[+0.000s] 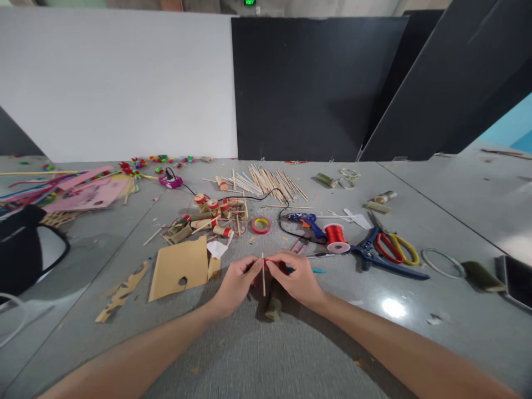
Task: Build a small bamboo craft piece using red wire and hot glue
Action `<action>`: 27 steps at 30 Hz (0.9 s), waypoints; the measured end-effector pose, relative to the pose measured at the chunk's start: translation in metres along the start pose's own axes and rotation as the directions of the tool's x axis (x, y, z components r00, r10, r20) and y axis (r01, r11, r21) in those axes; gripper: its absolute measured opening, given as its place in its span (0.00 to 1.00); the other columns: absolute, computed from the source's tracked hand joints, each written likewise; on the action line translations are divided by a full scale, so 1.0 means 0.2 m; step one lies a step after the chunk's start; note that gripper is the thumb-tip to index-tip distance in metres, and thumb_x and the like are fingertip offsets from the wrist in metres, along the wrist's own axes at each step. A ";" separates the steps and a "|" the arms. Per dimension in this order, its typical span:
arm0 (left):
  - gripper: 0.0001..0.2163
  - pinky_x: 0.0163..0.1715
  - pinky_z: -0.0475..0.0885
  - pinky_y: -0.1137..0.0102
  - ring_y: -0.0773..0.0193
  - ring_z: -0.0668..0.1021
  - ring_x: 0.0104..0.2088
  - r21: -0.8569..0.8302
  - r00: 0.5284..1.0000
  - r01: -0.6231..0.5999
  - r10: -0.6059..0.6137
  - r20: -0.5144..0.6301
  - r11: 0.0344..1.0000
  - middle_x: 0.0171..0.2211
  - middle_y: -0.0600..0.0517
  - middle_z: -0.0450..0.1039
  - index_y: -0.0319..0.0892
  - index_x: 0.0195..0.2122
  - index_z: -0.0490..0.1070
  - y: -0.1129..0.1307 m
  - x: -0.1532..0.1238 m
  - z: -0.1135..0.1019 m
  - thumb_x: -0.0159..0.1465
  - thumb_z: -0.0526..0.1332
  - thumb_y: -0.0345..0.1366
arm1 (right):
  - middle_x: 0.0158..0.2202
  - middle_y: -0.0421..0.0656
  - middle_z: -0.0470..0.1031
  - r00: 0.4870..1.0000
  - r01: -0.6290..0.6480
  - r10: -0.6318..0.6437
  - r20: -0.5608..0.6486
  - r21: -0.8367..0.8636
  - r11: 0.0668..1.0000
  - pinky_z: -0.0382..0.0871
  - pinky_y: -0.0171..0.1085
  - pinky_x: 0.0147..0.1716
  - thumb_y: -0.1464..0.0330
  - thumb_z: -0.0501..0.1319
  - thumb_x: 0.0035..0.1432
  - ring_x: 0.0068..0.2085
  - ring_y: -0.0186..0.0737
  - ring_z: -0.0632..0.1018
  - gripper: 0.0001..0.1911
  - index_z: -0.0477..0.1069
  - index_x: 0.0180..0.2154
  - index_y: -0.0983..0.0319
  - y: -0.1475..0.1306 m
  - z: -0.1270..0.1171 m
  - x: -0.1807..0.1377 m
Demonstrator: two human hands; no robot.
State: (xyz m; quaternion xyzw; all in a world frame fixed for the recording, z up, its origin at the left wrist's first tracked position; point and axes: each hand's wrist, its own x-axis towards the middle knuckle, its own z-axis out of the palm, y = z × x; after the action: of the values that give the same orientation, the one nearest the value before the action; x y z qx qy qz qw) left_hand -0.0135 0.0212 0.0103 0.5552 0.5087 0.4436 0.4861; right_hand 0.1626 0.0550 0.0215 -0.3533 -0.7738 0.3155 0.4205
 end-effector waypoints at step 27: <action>0.19 0.27 0.61 0.73 0.67 0.66 0.26 0.056 1.000 0.003 -0.005 0.029 0.998 0.24 0.56 0.63 0.41 0.29 0.68 0.02 -0.01 0.01 0.69 0.55 0.51 | 0.26 0.39 0.73 0.996 0.000 -0.004 -0.092 -0.039 0.999 0.66 0.33 0.27 0.69 0.61 0.62 0.26 0.34 0.72 0.06 0.76 0.34 0.60 -0.02 0.02 -0.03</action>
State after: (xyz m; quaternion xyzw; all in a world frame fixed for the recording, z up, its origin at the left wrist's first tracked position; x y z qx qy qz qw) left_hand -0.0115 0.0185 0.0134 0.5738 0.5149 0.4201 0.4787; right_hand 0.1602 0.0474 0.0191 -0.3748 -0.7599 0.2833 0.4492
